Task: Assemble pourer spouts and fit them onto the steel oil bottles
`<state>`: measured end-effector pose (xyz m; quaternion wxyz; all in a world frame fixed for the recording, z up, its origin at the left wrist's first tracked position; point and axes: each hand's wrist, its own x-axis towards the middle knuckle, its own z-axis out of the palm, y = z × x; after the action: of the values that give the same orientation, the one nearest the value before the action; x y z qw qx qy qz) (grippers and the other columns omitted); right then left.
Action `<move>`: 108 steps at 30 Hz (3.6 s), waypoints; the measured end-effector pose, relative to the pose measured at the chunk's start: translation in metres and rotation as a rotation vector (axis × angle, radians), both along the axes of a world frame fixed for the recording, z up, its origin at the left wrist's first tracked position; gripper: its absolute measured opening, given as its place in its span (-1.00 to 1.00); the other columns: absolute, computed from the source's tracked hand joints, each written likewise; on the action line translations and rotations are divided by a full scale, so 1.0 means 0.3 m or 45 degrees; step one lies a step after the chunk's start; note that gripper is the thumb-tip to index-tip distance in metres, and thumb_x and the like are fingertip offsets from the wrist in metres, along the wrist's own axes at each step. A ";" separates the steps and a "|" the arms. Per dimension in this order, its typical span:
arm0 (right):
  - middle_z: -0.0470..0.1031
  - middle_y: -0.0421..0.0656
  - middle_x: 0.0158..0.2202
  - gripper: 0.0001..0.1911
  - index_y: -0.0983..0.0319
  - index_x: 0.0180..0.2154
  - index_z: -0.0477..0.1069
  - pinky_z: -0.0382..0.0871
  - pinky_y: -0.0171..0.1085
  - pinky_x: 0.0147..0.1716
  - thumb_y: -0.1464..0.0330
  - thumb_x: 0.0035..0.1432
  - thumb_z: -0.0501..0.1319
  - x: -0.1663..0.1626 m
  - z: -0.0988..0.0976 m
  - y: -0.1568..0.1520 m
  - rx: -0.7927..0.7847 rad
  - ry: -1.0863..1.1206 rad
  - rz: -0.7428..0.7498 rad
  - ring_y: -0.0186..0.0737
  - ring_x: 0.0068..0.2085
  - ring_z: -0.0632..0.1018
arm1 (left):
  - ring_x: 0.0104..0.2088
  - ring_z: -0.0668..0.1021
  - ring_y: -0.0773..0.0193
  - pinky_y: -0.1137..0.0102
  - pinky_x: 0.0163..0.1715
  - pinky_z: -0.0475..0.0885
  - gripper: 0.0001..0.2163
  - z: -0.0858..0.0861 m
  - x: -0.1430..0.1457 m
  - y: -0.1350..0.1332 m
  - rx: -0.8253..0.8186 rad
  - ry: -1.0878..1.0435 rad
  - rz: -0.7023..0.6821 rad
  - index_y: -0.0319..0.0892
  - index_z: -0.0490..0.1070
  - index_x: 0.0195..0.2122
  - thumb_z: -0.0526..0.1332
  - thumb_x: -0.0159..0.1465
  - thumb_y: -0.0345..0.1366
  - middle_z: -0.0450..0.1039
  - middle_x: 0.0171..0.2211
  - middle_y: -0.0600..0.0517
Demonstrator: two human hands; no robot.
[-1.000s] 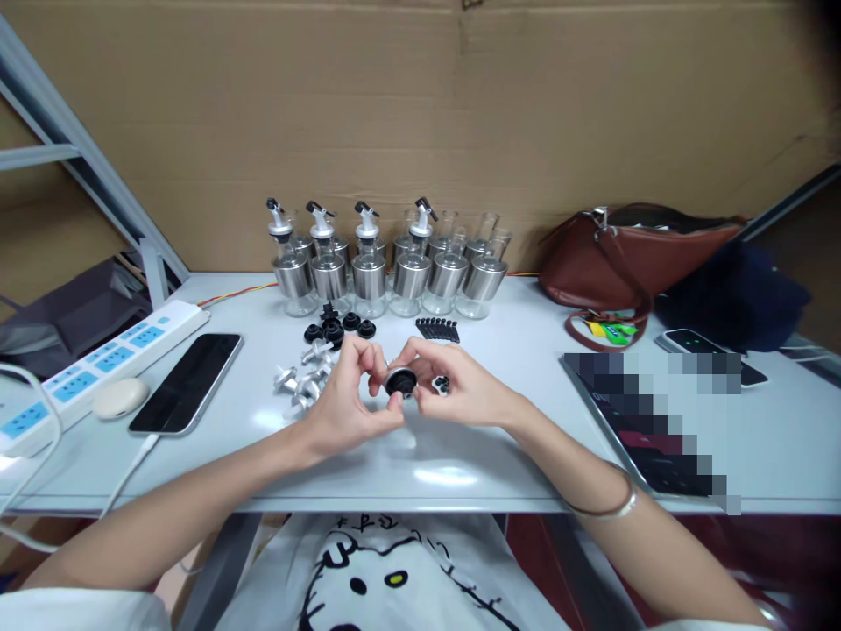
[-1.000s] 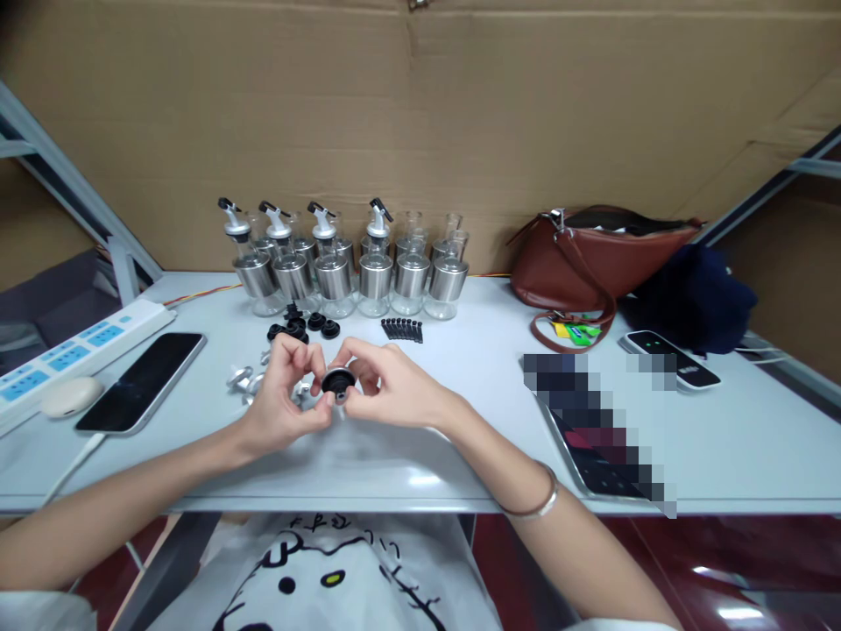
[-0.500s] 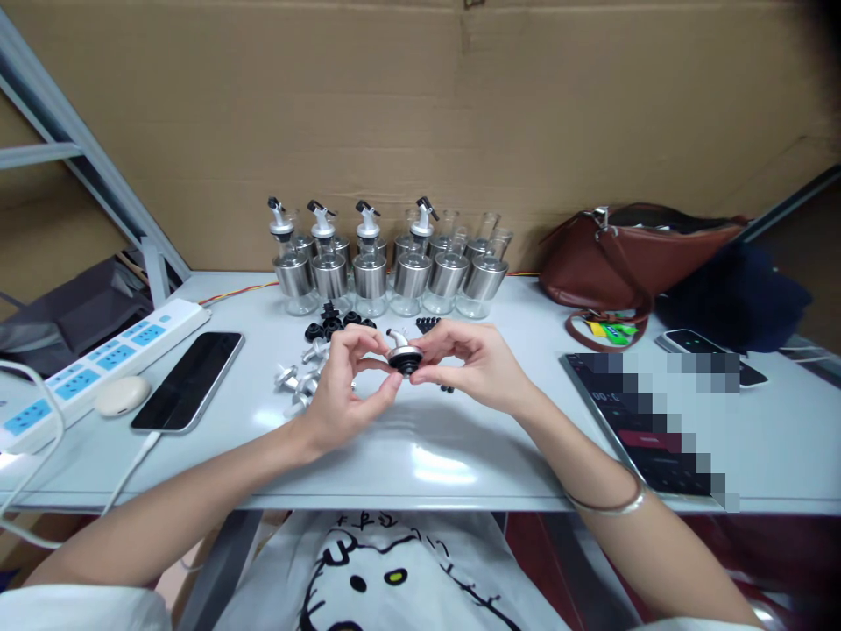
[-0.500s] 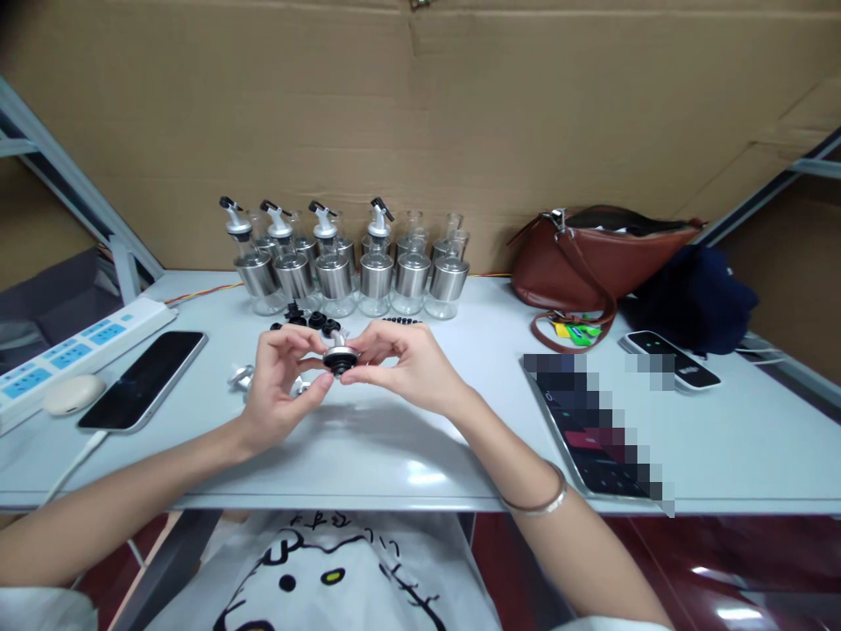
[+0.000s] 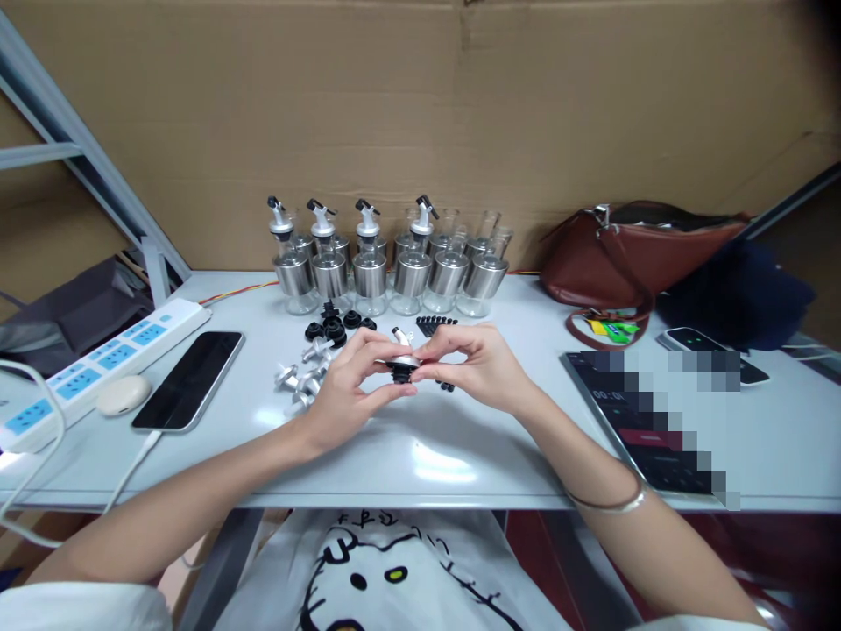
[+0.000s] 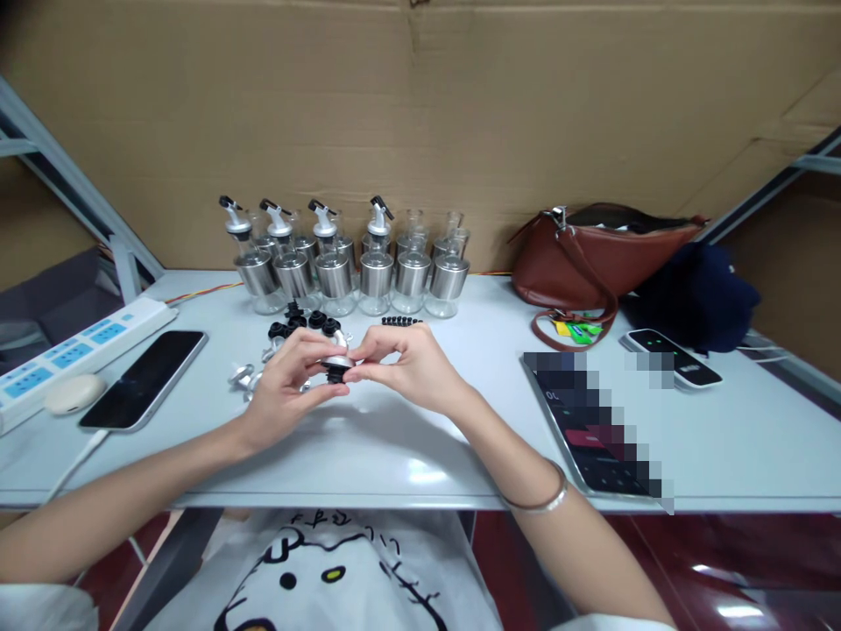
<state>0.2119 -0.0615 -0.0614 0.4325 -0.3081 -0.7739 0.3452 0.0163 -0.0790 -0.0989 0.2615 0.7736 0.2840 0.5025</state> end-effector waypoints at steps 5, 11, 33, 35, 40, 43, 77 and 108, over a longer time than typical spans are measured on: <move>0.62 -0.13 -0.39 -0.80 0.24 -0.39 0.56 0.46 -0.30 -0.33 0.23 0.04 0.34 0.021 0.011 0.017 -0.065 -0.066 0.024 -0.25 -0.38 0.60 | -0.14 0.48 0.29 0.36 -0.17 0.46 -0.74 0.002 -0.003 0.006 0.024 0.026 0.018 -0.05 0.40 -0.07 0.30 0.21 -0.26 0.37 -0.16 0.00; 0.61 -0.09 -0.37 -0.83 0.27 -0.30 0.55 0.39 -0.23 -0.29 0.43 0.13 0.18 0.103 0.005 0.099 0.093 -0.487 -0.739 -0.16 -0.37 0.58 | -0.18 0.54 0.29 0.35 -0.20 0.45 -0.77 0.027 -0.008 -0.004 0.225 0.298 0.071 -0.12 0.31 -0.03 0.21 0.29 -0.30 0.51 -0.17 0.00; 0.58 0.01 -0.31 -0.84 0.25 -0.40 0.54 0.27 -0.27 -0.46 0.32 0.02 0.22 0.166 -0.043 0.136 -0.355 -1.563 -0.837 -0.08 -0.31 0.56 | -0.13 0.51 0.25 0.37 -0.25 0.53 -0.78 -0.022 0.033 -0.043 -0.152 0.254 -0.151 -0.10 0.31 -0.05 0.18 0.28 -0.35 0.43 -0.13 -0.04; 0.57 0.03 -0.35 -0.88 0.26 -0.44 0.52 0.26 -0.27 -0.49 0.37 -0.01 0.22 0.166 -0.049 0.134 -0.330 -1.566 -0.825 -0.08 -0.36 0.56 | -0.12 0.51 0.25 0.34 -0.20 0.52 -0.73 -0.034 0.035 -0.044 -0.196 0.203 -0.177 -0.07 0.27 -0.01 0.20 0.27 -0.35 0.40 -0.11 -0.03; 0.51 -0.08 -0.54 -0.93 0.23 -0.50 0.40 0.24 -0.28 -0.50 0.47 -0.03 0.16 0.146 -0.040 0.127 -0.201 -1.250 -0.829 -0.14 -0.46 0.51 | -0.15 0.52 0.25 0.27 -0.11 0.47 -0.39 -0.056 0.045 -0.047 -0.433 0.009 -0.161 0.02 -0.03 0.18 0.28 0.19 -0.37 0.36 -0.23 0.05; 0.42 -0.23 -0.63 -0.92 0.22 -0.49 0.31 0.26 -0.32 -0.49 0.42 0.01 0.20 0.118 -0.016 0.111 -0.238 -0.755 -0.598 -0.28 -0.55 0.46 | -0.17 0.53 0.28 0.24 -0.05 0.41 -0.30 -0.055 0.051 -0.044 -0.503 -0.050 -0.161 0.03 -0.09 0.21 0.30 0.16 -0.41 0.36 -0.27 0.09; 0.22 -0.37 -0.70 -0.54 0.23 -0.47 0.21 0.03 -0.40 -0.64 -0.04 0.12 0.17 0.071 0.007 0.062 -0.906 -0.188 0.446 -0.47 -0.65 0.19 | -0.15 0.50 0.23 0.33 -0.22 0.50 -0.42 -0.047 0.041 -0.043 -0.447 0.121 -0.148 -0.04 0.06 0.20 0.25 0.18 -0.37 0.38 -0.19 0.00; 0.44 -0.22 -0.67 -0.57 0.35 -0.47 0.48 0.30 -0.33 -0.49 0.08 0.15 0.22 0.126 0.014 0.079 -1.001 -0.261 0.714 -0.40 -0.62 0.41 | -0.13 0.55 0.23 0.39 -0.27 0.59 -0.39 -0.054 0.024 -0.048 -0.266 0.215 -0.231 -0.05 0.07 0.28 0.26 0.23 -0.26 0.48 -0.10 -0.07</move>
<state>0.2497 -0.0379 -0.0571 0.0957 -0.2601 -0.6768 0.6821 0.0235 -0.0935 -0.1150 0.3599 0.8043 0.2846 0.3777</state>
